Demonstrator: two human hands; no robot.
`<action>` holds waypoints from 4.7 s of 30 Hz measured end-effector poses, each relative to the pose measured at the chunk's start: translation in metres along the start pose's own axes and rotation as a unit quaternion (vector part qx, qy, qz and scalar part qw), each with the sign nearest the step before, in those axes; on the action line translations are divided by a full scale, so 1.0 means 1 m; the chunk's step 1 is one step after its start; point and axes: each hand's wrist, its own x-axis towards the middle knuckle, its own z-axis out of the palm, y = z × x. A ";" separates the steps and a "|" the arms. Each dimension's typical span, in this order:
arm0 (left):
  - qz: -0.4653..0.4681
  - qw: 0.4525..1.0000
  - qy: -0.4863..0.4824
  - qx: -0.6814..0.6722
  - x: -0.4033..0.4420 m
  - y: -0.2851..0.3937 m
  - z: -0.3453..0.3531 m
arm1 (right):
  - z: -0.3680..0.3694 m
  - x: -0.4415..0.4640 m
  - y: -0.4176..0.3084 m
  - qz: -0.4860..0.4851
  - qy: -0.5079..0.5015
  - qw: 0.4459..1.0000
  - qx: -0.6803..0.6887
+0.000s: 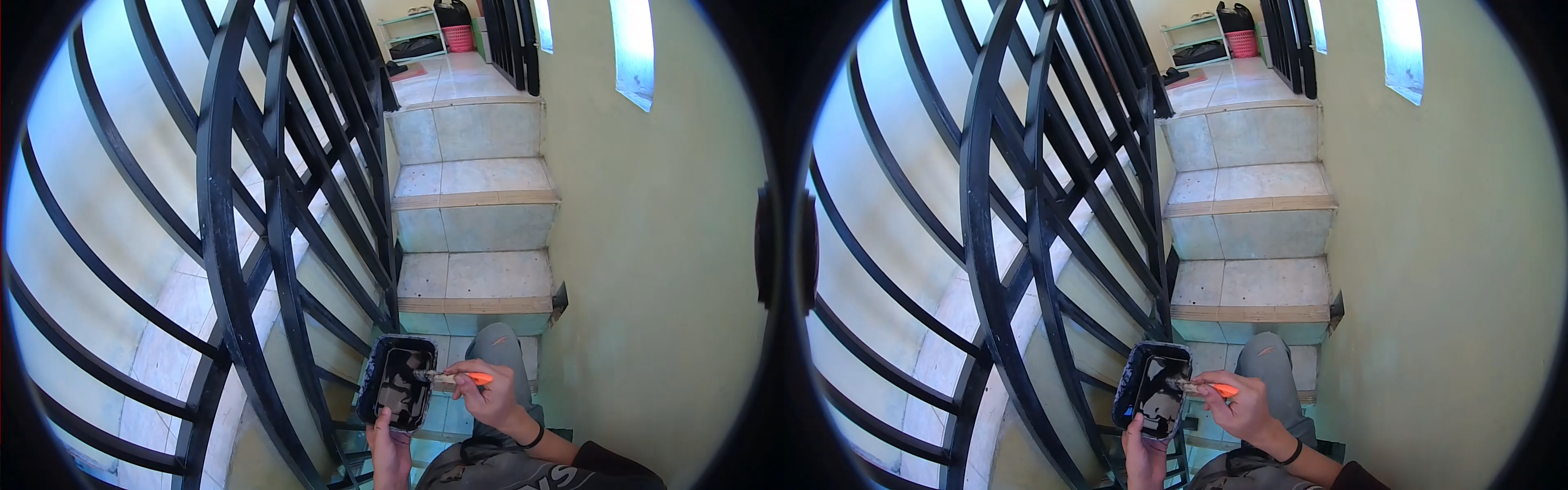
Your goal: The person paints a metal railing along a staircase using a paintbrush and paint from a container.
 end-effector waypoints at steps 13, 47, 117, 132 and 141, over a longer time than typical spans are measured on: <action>0.012 1.000 -0.013 0.014 -0.004 -0.003 0.008 | -0.002 -0.006 -0.006 -0.008 0.034 0.999 0.010; 0.029 0.995 0.093 -0.027 0.070 -0.055 -0.038 | 0.064 0.164 0.181 0.097 -0.045 0.993 -0.046; 0.003 0.991 0.104 -0.083 -0.023 -0.045 -0.053 | 0.092 0.187 0.210 -0.492 -0.246 0.659 -0.513; 0.014 0.993 0.090 -0.077 -0.023 -0.041 -0.050 | 0.094 0.161 0.260 -0.432 -0.322 0.667 -0.515; 0.000 0.993 0.089 -0.072 -0.025 -0.042 -0.051 | 0.092 0.159 0.278 -0.415 -0.327 0.677 -0.512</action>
